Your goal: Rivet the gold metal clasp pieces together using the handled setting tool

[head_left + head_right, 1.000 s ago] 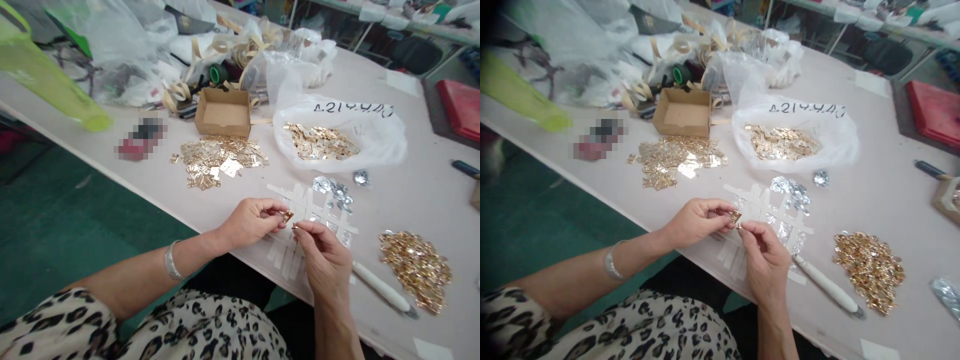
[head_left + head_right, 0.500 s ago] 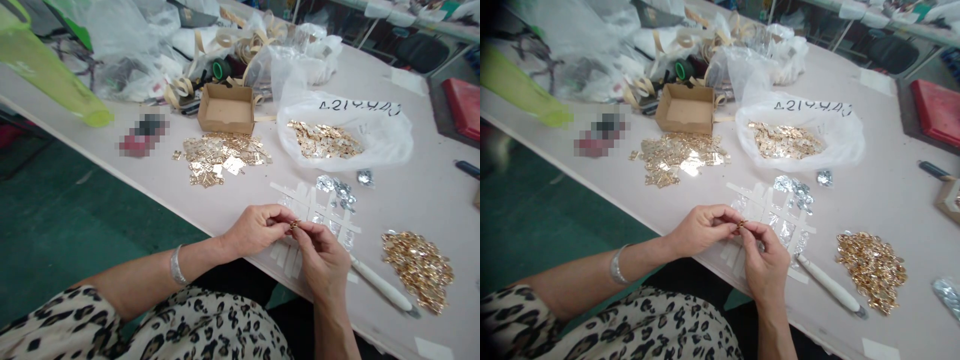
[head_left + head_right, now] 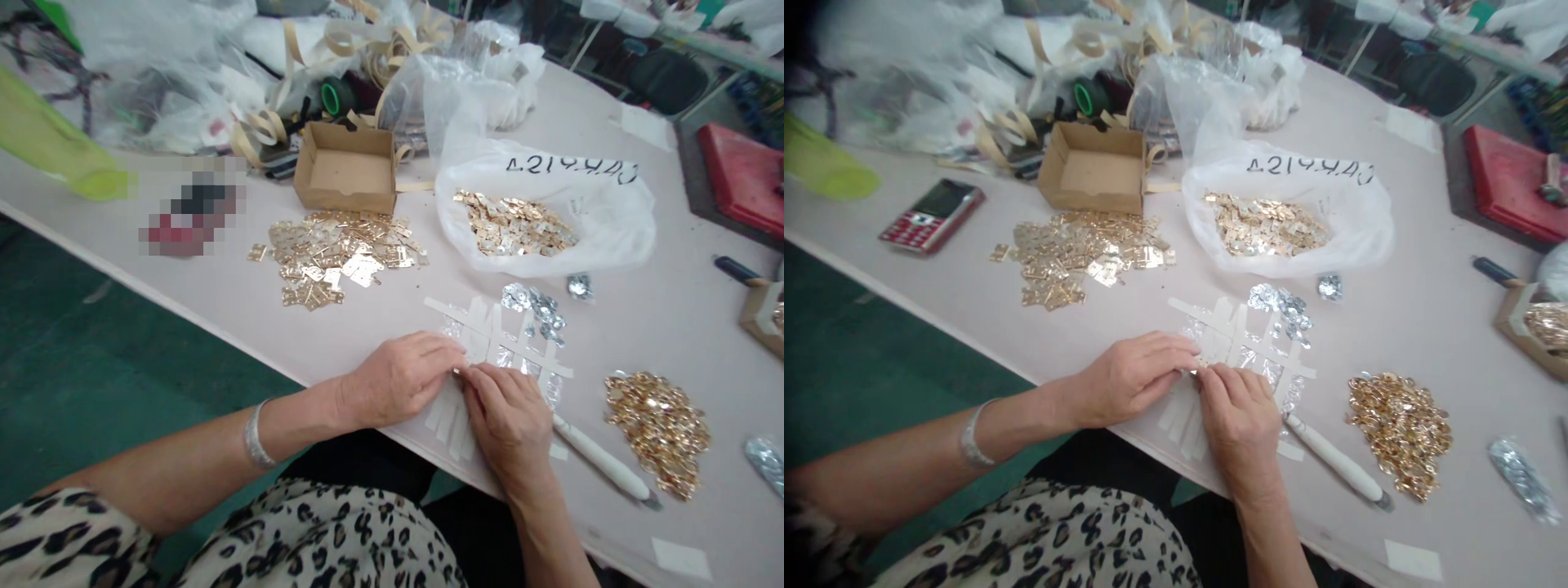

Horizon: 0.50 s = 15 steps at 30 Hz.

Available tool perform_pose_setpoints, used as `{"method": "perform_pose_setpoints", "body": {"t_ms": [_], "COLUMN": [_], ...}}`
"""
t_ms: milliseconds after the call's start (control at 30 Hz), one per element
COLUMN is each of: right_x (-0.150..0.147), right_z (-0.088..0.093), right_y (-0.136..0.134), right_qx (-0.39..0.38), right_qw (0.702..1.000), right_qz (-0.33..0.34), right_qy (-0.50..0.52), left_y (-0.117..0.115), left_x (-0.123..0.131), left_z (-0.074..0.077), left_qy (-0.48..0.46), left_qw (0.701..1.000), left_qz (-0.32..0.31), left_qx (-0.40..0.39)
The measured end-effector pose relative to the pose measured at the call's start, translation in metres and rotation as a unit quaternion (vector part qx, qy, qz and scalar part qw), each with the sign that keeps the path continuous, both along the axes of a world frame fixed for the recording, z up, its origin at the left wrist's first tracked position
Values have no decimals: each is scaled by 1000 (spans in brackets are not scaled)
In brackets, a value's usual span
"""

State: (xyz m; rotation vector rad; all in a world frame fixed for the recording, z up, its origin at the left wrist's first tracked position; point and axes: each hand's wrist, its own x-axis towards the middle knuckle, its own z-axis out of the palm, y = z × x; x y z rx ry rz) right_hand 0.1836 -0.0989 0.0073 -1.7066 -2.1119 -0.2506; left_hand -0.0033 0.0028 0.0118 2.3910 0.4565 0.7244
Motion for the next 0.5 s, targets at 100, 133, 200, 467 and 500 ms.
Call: {"method": "perform_pose_setpoints", "body": {"t_ms": [100, 133, 200, 467, 500], "right_x": [-1, -1, 3, 87, 98], "right_z": [3, 6, 12, 34, 34], "right_y": [-4, -5, -8, 2, 7], "right_qx": [-34, -49, -83, -128, -136], "right_qw": [999, 998, 993, 954, 945], "right_qz": [13, 25, 54, -233, -260], "right_qy": [5, 22, 69, 137, 144], "left_y": [-4, -5, -7, -5, -5], "left_x": [-1, -1, -1, -1, 0], "left_z": [-7, -9, -11, -13, -13], "left_qy": [44, 56, 74, 85, 85], "left_qw": [996, 994, 989, 981, 981], "left_qz": [-27, -30, -34, -37, -36], "left_qx": [74, 93, 122, 170, 171]}}
